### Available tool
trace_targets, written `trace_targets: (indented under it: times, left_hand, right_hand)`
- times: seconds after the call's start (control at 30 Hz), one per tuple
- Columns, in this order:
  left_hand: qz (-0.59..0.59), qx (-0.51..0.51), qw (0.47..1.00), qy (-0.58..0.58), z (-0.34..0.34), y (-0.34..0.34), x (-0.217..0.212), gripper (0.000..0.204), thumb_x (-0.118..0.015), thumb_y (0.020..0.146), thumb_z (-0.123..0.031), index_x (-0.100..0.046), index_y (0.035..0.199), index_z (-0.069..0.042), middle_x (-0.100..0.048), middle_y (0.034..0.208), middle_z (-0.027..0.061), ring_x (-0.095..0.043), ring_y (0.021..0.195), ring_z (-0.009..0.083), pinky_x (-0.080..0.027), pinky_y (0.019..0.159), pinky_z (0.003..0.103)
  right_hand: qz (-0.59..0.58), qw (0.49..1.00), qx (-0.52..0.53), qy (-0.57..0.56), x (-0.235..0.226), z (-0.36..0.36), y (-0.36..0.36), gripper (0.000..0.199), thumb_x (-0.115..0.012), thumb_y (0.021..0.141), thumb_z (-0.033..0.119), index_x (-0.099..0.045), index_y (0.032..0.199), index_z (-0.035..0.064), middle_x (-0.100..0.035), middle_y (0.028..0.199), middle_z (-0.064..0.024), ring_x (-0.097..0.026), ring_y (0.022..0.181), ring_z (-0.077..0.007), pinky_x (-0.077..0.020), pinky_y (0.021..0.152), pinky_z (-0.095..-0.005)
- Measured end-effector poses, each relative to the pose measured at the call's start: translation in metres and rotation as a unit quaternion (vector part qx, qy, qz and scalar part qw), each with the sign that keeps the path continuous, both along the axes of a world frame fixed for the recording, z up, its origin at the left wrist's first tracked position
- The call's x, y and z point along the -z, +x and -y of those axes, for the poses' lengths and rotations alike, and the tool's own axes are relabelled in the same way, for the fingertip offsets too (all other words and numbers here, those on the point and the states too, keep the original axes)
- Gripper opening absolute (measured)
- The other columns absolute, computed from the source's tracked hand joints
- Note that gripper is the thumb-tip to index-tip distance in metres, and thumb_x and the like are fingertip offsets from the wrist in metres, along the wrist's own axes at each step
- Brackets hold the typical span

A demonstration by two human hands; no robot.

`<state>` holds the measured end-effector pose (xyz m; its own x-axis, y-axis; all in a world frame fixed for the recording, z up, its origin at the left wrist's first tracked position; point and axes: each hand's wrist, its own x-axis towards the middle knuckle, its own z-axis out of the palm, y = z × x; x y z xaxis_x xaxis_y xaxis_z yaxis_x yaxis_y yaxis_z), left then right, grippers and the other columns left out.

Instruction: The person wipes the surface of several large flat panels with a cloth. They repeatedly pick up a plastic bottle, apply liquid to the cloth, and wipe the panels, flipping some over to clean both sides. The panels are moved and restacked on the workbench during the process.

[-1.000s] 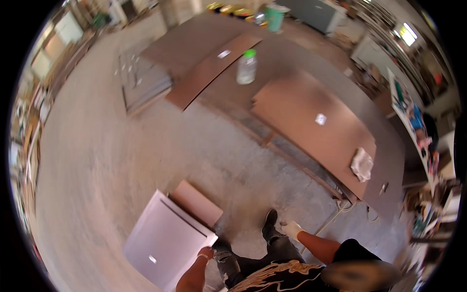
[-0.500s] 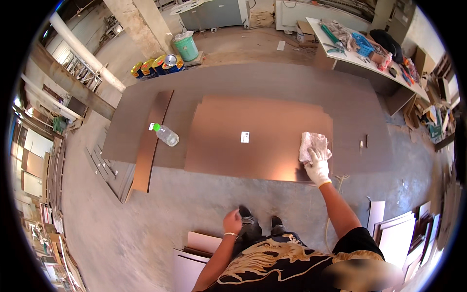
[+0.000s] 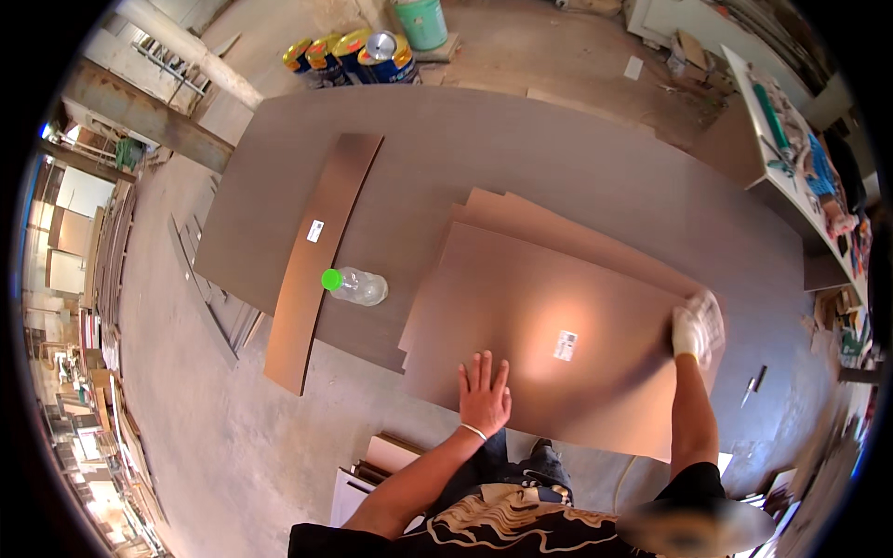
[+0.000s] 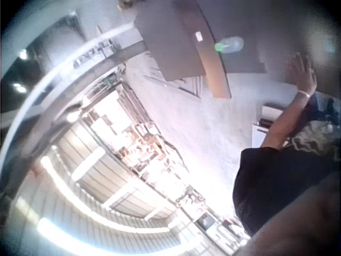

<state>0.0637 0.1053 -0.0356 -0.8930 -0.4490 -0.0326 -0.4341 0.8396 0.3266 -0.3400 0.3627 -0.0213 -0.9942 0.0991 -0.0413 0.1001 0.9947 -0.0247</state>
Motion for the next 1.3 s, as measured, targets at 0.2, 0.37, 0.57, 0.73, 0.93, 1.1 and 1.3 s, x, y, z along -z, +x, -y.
trace_targets:
  times: [0.2,0.37,0.57,0.73,0.93,1.1,1.3]
  left_hand:
    - [-0.002,0.051,0.998,0.047,0.008,-0.009,-0.01,0.064,-0.058,0.098,-0.032,-0.045,0.157,-0.012,-0.031,0.168,0.0243,-0.025,0.158,0.0408,-0.015,0.122,0.071]
    - [0.007,0.076,0.994,0.074,0.01,-0.027,-0.006,0.065,-0.052,0.101,-0.037,-0.041,0.16,-0.011,-0.027,0.17,0.0222,-0.022,0.159,0.0407,-0.014,0.121,0.073]
    - [0.01,0.099,0.99,0.099,0.022,-0.07,-0.008,0.065,-0.052,0.101,-0.037,-0.042,0.159,-0.01,-0.024,0.172,0.0198,-0.017,0.16,0.0393,-0.014,0.121,0.072]
    - [0.012,0.102,0.99,0.098,0.026,-0.067,-0.007,0.062,-0.054,0.101,-0.038,-0.046,0.156,-0.013,-0.031,0.169,0.0191,-0.023,0.159,0.0375,-0.015,0.121,0.072]
    - [-0.003,0.118,0.988,0.095,0.024,-0.074,-0.009,0.062,-0.056,0.099,-0.036,-0.047,0.156,-0.013,-0.035,0.166,0.019,-0.026,0.158,0.0369,-0.017,0.122,0.071]
    - [-0.046,0.046,0.975,0.214,0.018,-0.068,0.009,0.061,-0.058,0.097,-0.036,-0.051,0.152,-0.013,-0.041,0.163,0.0194,-0.036,0.153,0.0353,-0.025,0.122,0.066]
    - [-0.028,0.065,0.995,0.074,0.02,-0.068,-0.006,0.063,-0.058,0.095,-0.038,-0.052,0.153,-0.015,-0.037,0.167,0.0154,-0.03,0.156,0.0349,-0.024,0.12,0.068]
  right_hand:
    - [0.069,0.914,-0.399,-0.014,-0.068,0.3,0.067,0.07,-0.063,0.086,0.034,-0.048,0.152,0.0135,-0.05,0.156,-0.0123,-0.034,0.153,-0.0322,-0.0174,0.126,-0.054]
    - [0.02,0.858,-0.502,-0.108,0.011,0.341,0.072,0.081,-0.063,0.086,0.04,-0.042,0.159,0.0123,-0.036,0.167,-0.0174,-0.021,0.159,-0.0378,0.0004,0.129,-0.0592]
    - [-0.012,0.882,-0.468,-0.052,0.001,0.304,0.025,0.072,-0.058,0.092,0.038,-0.044,0.157,0.0089,-0.038,0.165,-0.0191,-0.025,0.155,-0.0434,-0.0099,0.129,-0.0559]
    - [0.005,0.904,-0.424,-0.053,0.003,0.335,0.039,0.076,-0.057,0.091,0.04,-0.041,0.159,0.0092,-0.039,0.164,-0.0166,-0.026,0.154,-0.0407,-0.0105,0.128,-0.0549]
    - [-0.047,0.884,-0.46,-0.068,-0.028,0.434,0.076,0.074,-0.062,0.086,0.044,-0.049,0.154,0.0165,-0.047,0.156,-0.0128,-0.034,0.148,-0.0349,-0.0125,0.123,-0.0603]
    - [0.158,0.655,-0.726,-0.142,-0.027,0.388,0.209,0.063,-0.073,0.075,0.032,-0.057,0.136,0.0239,-0.057,0.137,-0.0108,-0.044,0.14,-0.0367,-0.0394,0.098,-0.0677]
    - [0.175,0.821,-0.543,-0.02,-0.074,0.492,0.116,0.045,-0.059,0.095,0.025,-0.059,0.139,0.0138,-0.065,0.126,-0.0072,-0.054,0.134,-0.0271,-0.0461,0.102,-0.0525]
